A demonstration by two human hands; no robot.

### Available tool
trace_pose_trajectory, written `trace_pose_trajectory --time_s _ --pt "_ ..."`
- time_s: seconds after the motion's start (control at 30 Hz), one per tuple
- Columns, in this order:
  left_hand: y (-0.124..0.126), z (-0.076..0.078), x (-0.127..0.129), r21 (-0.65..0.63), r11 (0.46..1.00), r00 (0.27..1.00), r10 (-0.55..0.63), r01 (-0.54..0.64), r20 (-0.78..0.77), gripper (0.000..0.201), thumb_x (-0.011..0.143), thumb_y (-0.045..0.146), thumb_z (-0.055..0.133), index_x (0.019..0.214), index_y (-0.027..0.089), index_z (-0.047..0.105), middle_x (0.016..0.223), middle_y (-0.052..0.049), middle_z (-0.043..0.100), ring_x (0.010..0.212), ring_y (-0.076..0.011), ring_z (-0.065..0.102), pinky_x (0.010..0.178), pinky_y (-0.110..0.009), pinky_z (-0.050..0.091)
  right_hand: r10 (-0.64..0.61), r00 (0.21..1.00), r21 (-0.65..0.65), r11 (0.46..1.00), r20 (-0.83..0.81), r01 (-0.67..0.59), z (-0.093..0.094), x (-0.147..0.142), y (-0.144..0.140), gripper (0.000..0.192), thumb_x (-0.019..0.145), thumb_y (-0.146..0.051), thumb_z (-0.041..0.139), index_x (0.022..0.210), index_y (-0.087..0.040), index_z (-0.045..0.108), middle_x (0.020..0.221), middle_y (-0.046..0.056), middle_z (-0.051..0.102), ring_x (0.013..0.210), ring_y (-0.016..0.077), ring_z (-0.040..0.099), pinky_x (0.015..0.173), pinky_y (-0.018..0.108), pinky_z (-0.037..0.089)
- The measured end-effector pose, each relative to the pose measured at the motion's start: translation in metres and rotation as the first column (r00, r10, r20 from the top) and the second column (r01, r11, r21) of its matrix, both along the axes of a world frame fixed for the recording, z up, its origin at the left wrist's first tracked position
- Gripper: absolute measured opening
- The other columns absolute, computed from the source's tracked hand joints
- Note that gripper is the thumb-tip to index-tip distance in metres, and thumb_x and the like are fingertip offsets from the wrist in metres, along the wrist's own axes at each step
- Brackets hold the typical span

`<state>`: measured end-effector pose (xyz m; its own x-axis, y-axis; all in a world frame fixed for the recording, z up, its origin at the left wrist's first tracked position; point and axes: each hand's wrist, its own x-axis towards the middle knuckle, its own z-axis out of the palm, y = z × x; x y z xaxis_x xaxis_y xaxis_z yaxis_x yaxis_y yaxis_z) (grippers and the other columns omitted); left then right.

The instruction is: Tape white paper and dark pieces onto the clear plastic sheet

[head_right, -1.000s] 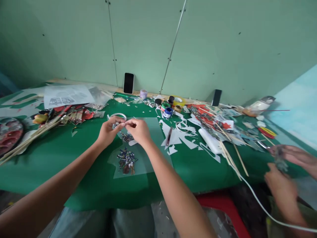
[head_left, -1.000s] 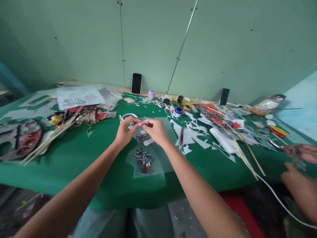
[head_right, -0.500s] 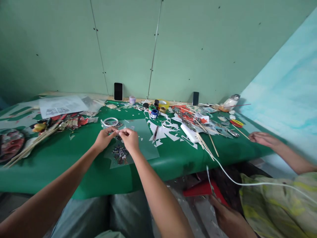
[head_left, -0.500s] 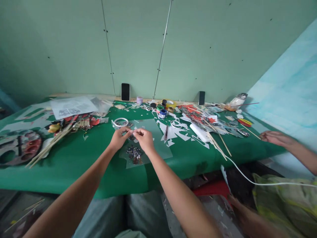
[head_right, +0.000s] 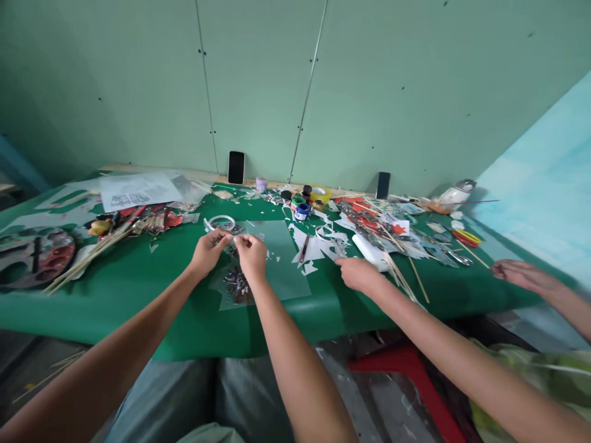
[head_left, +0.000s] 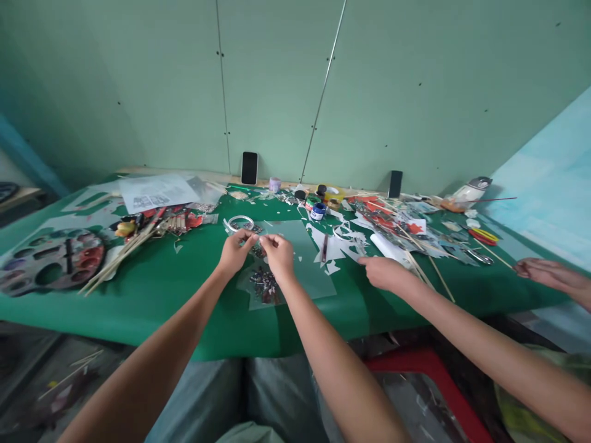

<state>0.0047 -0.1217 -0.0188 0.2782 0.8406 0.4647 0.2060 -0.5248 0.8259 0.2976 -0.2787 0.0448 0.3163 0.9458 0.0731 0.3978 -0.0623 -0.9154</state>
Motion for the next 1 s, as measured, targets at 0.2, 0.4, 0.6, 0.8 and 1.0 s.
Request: trace_pose_trajectory --time_s 0.2,0.4,0.6,0.8,1.0 --pt "-0.006 0.002 -0.001 0.026 0.998 0.997 0.051 -0.049 -0.064 0.03 0.084 0.045 0.053 0.085 0.017 0.063 0.083 -0.004 0.069 0.074 -0.0175 0.059 0.072 -0.029 0.045 0.012 0.999 -0.06 0.998 0.038 -0.009 -0.015 0.033 0.004 0.045 0.097 -0.042 0.032 0.072 -0.021 0.064 0.049 -0.001 0.051 0.064 0.0176 0.06 0.06 0.029 0.044" --pt "-0.043 -0.003 -0.015 0.307 0.922 0.799 -0.005 0.237 -0.601 0.026 0.096 0.032 0.046 0.111 0.023 0.065 0.115 -0.006 0.068 0.099 -0.0234 0.059 0.08 -0.036 0.041 0.035 0.958 0.094 0.993 0.286 -0.064 -0.043 -0.062 0.055 0.027 0.089 -0.048 0.049 0.083 -0.025 0.063 0.067 0.001 0.064 0.067 0.0187 0.058 0.06 0.03 0.039" --pt "-0.062 -0.009 -0.016 0.353 0.89 0.612 0.11 0.29 -0.783 0.037 0.096 0.039 0.047 0.128 0.024 0.061 0.129 -0.007 0.063 0.104 -0.0286 0.056 0.083 -0.042 0.039 0.21 0.897 -0.085 0.978 0.389 -0.192 -0.052 -0.092 0.09 0.03 0.087 -0.041 0.049 0.069 -0.02 0.06 0.083 0.005 0.064 0.066 0.0156 0.055 0.064 0.027 0.039" --pt "-0.059 -0.01 -0.013 0.337 0.896 0.602 0.103 0.291 -0.792 0.039 0.097 0.039 0.043 0.129 0.024 0.06 0.129 -0.006 0.062 0.104 -0.0286 0.054 0.084 -0.043 0.039 0.22 0.874 -0.177 0.972 0.433 -0.157 -0.059 -0.096 0.091 0.023 0.082 -0.029 0.058 0.061 -0.02 0.06 0.088 0.006 0.063 0.078 0.0187 0.06 0.074 0.03 0.043" --pt "-0.06 -0.011 -0.013 0.326 0.901 0.594 0.101 0.286 -0.798 0.039 0.097 0.04 0.044 0.13 0.028 0.059 0.129 -0.006 0.063 0.104 -0.0286 0.054 0.085 -0.043 0.039 0.128 0.834 -0.124 0.99 0.537 -0.073 -0.072 -0.11 0.095 0.02 0.078 -0.023 0.063 0.058 -0.02 0.063 0.096 0.008 0.063 0.086 0.0224 0.06 0.084 0.039 0.045"
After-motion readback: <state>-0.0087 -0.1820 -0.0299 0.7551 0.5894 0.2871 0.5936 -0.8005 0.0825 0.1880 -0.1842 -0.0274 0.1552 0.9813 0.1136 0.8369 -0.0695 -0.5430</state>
